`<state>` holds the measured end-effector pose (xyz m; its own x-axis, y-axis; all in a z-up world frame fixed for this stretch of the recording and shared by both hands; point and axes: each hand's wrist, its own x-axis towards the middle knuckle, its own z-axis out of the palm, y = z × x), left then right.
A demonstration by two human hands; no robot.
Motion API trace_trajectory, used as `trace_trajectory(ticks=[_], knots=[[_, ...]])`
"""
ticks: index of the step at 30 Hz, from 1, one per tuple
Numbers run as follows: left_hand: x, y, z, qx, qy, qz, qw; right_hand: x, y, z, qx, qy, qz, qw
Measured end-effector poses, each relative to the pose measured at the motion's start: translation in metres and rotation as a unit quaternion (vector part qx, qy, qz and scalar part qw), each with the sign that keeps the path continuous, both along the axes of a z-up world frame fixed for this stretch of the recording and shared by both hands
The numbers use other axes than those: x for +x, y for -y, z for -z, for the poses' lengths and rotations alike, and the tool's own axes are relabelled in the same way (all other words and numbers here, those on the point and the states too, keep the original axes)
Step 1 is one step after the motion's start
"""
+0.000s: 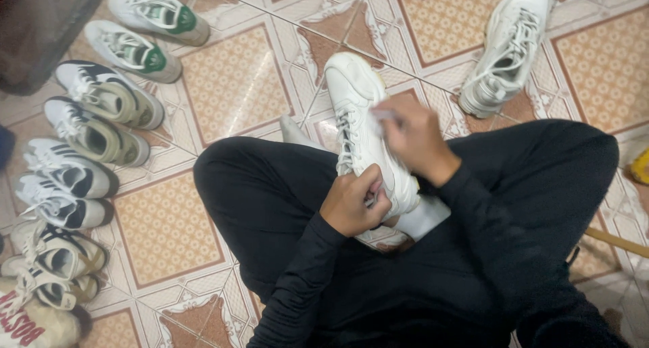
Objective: The person sits on the floor and wipes a white sneaker with a white cloth. They rotate the shoe to clean the sole, sides, and upper, then place it down and pick up the matching shoe to continue wiping.
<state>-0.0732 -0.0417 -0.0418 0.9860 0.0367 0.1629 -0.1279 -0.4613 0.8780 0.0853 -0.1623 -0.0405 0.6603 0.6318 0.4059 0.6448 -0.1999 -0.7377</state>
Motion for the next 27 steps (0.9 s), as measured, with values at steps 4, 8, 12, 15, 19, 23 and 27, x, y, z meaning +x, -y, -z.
trace_trajectory(ticks=[4, 8, 12, 15, 19, 23, 27], knots=[[0.003, 0.004, -0.008, 0.023, 0.023, 0.022, 0.999, 0.022, 0.009, 0.002, 0.006, 0.047, 0.025, 0.999], [-0.010, 0.009, 0.007, 0.023, 0.017, 0.021, 0.999, -0.045, -0.009, -0.039, 0.018, 0.049, -0.042, 0.998], [-0.013, 0.018, -0.008, 0.084, 0.030, 0.051, 0.995, -0.033, 0.010, -0.042, 0.041, 0.053, -0.058, 0.996], [-0.010, 0.035, -0.026, 0.145, 0.050, 0.073, 0.985, -0.001, 0.025, -0.059, 0.041, 0.105, 0.001, 0.994], [-0.011, 0.091, 0.000, 0.230, 0.016, 0.126, 0.965, 0.020, 0.043, -0.086, 0.002, 0.239, 0.050, 0.970], [-0.014, 0.136, 0.025, 0.218, 0.014, 0.194, 0.956, 0.015, 0.057, -0.086, -0.298, 0.107, -0.028, 0.948], [-0.019, 0.160, 0.038, 0.198, 0.049, 0.175, 0.963, -0.028, 0.084, -0.071, -0.431, -0.038, -0.140, 0.891]])
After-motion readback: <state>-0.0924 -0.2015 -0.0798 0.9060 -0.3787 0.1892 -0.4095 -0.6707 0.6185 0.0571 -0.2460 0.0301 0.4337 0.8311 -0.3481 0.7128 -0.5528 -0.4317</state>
